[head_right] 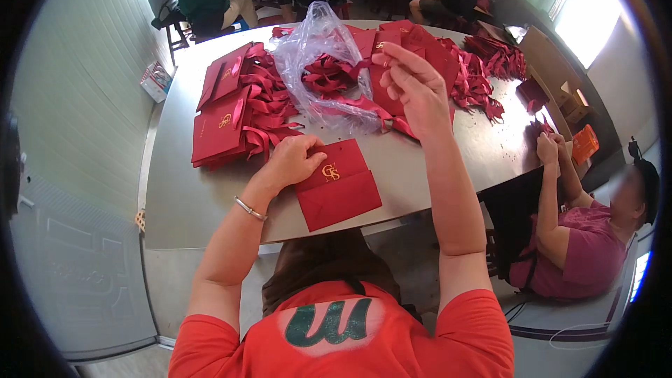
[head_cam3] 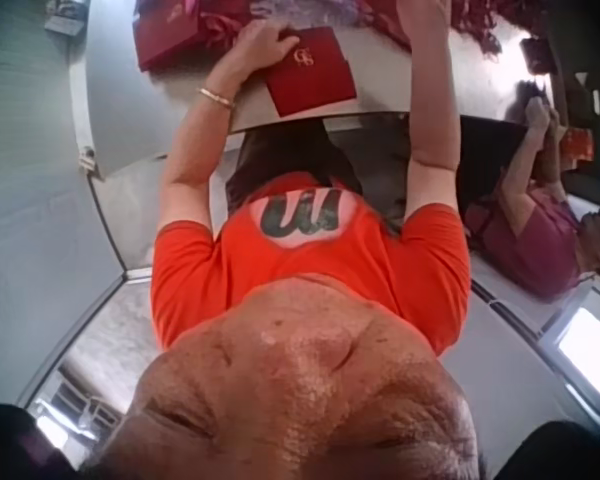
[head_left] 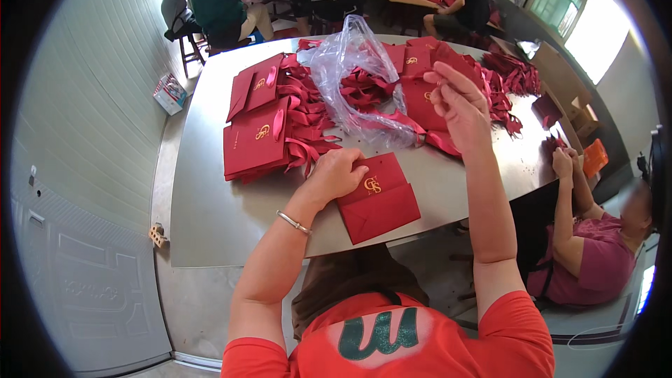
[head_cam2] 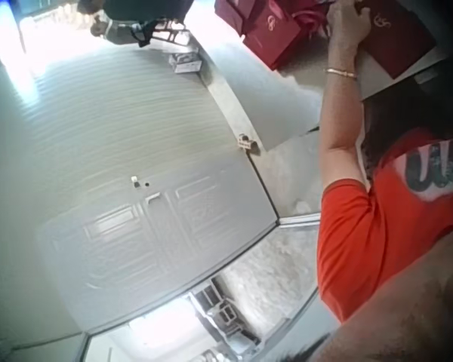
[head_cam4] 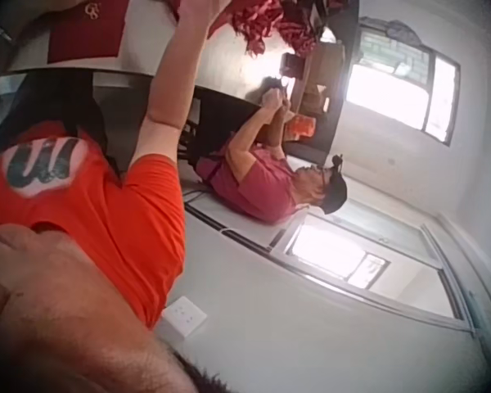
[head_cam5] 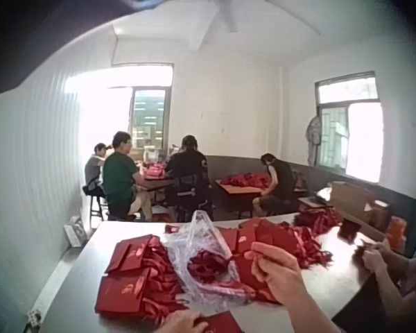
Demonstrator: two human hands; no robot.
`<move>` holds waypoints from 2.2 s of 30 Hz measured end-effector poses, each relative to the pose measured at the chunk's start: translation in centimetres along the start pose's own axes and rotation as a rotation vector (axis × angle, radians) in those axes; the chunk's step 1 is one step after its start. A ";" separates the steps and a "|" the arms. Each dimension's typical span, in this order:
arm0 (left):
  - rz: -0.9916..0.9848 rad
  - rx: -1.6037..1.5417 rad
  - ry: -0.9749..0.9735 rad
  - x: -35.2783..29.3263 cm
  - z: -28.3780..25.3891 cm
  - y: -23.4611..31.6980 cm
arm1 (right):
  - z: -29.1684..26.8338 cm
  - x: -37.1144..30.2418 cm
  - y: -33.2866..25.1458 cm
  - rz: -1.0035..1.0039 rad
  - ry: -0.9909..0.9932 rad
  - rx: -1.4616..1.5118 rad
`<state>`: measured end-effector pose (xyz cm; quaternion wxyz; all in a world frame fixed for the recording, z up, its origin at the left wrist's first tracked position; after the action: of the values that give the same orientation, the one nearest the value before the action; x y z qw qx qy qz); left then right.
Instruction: The person assembles gift pouches by hand by threading ribbon strips through the holes of paper pouches.
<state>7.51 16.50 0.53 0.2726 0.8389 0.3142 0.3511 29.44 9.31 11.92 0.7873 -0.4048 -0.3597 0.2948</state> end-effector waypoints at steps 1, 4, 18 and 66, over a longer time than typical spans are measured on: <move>0.011 0.007 0.006 0.0 -0.1 0.0 | 1.2 -1.0 -1.8 -0.179 -0.078 -0.085; 0.010 0.012 0.001 0.0 -0.2 -0.6 | 2.6 -2.9 -4.8 -0.537 0.023 -0.322; 0.032 -0.110 0.028 0.0 0.4 -0.7 | 1.0 -8.7 8.2 -0.013 -0.176 -0.557; -0.203 0.022 -0.128 1.1 2.1 0.4 | -2.1 -9.1 9.9 0.417 -0.038 -0.242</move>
<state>9.89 16.48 -0.02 0.3168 0.8265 0.3833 0.2639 24.28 6.47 -0.35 0.6484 -0.5559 -0.3157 0.4133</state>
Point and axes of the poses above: each hand's wrist, its own x-axis towards the middle knuckle, its own z-axis out of the palm, y = z × x, the point moved 3 cm from there along x, towards the middle knuckle, and after that the axes turned 13 degrees about y, right-handed, at the moved point
